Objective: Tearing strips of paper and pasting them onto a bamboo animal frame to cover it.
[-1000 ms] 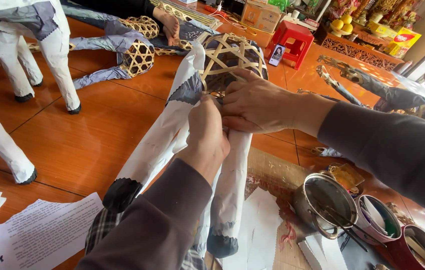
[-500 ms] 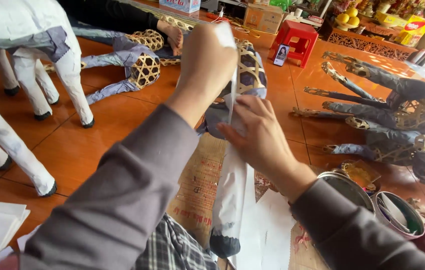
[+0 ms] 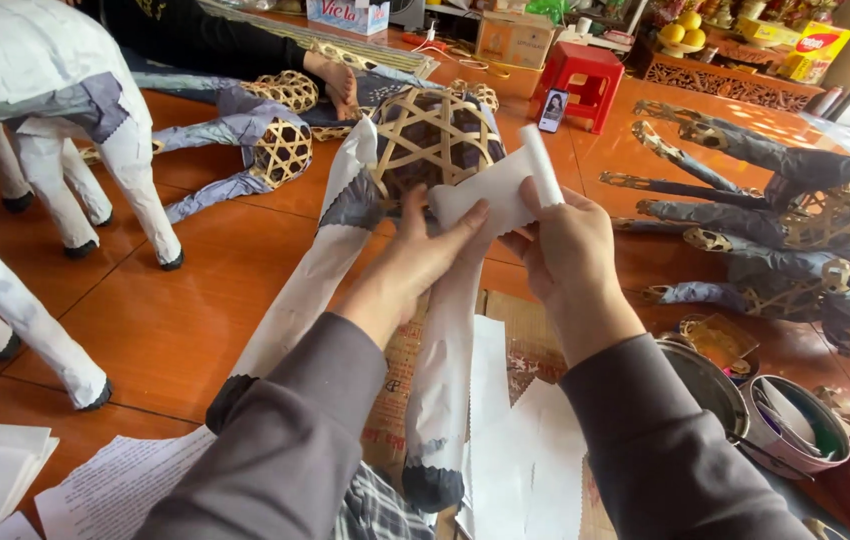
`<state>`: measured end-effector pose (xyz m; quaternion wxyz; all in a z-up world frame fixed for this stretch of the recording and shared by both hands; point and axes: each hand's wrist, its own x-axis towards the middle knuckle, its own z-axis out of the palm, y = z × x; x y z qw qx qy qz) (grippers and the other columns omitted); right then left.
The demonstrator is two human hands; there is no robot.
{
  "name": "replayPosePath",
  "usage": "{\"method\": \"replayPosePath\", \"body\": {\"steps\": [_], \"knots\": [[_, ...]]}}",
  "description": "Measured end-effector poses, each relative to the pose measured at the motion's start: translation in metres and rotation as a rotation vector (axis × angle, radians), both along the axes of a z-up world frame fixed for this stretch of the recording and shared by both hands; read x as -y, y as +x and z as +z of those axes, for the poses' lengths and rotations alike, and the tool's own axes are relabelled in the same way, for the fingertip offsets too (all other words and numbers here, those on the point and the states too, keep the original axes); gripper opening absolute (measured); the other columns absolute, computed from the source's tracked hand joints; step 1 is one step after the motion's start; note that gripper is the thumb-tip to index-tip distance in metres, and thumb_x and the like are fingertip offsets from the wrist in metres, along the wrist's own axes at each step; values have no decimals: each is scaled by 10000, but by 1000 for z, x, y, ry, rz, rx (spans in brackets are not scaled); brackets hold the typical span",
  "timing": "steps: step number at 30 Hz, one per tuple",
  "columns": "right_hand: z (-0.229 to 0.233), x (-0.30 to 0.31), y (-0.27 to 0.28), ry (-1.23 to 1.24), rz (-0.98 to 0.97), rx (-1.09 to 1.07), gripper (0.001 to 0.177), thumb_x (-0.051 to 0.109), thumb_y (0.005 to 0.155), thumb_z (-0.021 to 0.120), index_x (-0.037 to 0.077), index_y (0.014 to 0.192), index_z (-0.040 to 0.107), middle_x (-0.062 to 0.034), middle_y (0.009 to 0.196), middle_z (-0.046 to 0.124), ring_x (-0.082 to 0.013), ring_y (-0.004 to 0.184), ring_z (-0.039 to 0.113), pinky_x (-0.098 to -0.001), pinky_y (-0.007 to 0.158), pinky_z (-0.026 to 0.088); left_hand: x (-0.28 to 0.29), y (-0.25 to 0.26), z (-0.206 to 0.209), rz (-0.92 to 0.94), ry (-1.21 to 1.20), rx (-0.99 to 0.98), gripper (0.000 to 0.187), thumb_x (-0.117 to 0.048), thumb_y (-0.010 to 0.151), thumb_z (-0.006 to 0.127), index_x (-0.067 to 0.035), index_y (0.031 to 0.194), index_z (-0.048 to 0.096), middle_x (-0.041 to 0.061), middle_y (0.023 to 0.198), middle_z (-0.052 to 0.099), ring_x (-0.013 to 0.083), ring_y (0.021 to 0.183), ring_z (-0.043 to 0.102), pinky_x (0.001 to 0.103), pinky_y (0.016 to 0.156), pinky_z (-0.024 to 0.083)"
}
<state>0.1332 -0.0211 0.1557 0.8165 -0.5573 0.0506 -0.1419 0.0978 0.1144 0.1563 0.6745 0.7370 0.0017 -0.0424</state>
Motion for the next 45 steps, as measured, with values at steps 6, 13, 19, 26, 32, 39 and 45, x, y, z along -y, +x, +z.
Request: {"method": "replayPosePath", "body": {"steps": [6, 13, 19, 26, 32, 39, 45], "knots": [[-24, 11, 17, 128, -44, -30, 562, 108, 876, 747, -147, 1289, 465, -200, 1073, 511, -245, 943, 572, -460, 770, 593, 3, 46, -44, -27, -207, 139, 1127, -495, 713, 826, -87, 1543, 181, 176, 1166, 588, 261, 889, 703, 427, 729, 647], [-38, -39, 31, 199, -8, -72, 466, 158, 908, 717, -47, 1290, 548, -188, 1010, 607, -283, 975, 652, -501, 843, 576, 2, 12, -23, 17, -306, 71, 1049, -396, 747, 788, -119, 1537, 156, 190, 1048, 573, 262, 586, 698, 351, 500, 640], [-52, -47, 59, 125, -87, -167, 436, 253, 878, 733, 31, 1228, 598, -167, 1005, 681, -237, 929, 679, -384, 800, 589, -3, 10, -19, 30, -334, 82, 1031, -351, 737, 797, -118, 1528, 176, 236, 1048, 576, 284, 572, 688, 370, 477, 640], [-82, -15, 100, -59, -362, -117, 349, 222, 781, 757, 73, 1060, 608, -114, 885, 594, -186, 804, 611, -331, 654, 571, -8, 33, -33, 59, -321, 110, 1046, -362, 715, 816, -91, 1511, 193, 227, 1004, 590, 283, 568, 688, 379, 468, 637], [-54, -28, 110, -165, -186, -30, 258, 213, 799, 728, 39, 979, 667, -108, 758, 594, -169, 699, 632, -340, 608, 586, -11, 30, -32, 40, -271, 74, 1036, -367, 729, 806, -121, 1523, 189, 208, 1004, 591, 281, 589, 690, 375, 478, 636], [-33, 1, 122, -446, -49, -4, 360, 289, 919, 697, -42, 1061, 678, -125, 733, 612, -212, 618, 681, -388, 578, 629, -7, 46, -47, 84, -218, 78, 1008, -330, 726, 823, -162, 1522, 227, 234, 1052, 608, 301, 581, 693, 389, 470, 634], [32, -55, 30, -1486, 176, 9, 1186, 519, 758, 828, 231, 1589, 32, -404, 1453, 271, -570, 1128, 561, -658, 902, 512, 23, 62, -70, 85, -172, 65, 1115, -241, 650, 865, -223, 1514, 161, 200, 988, 666, 306, 512, 692, 383, 400, 616]]}}
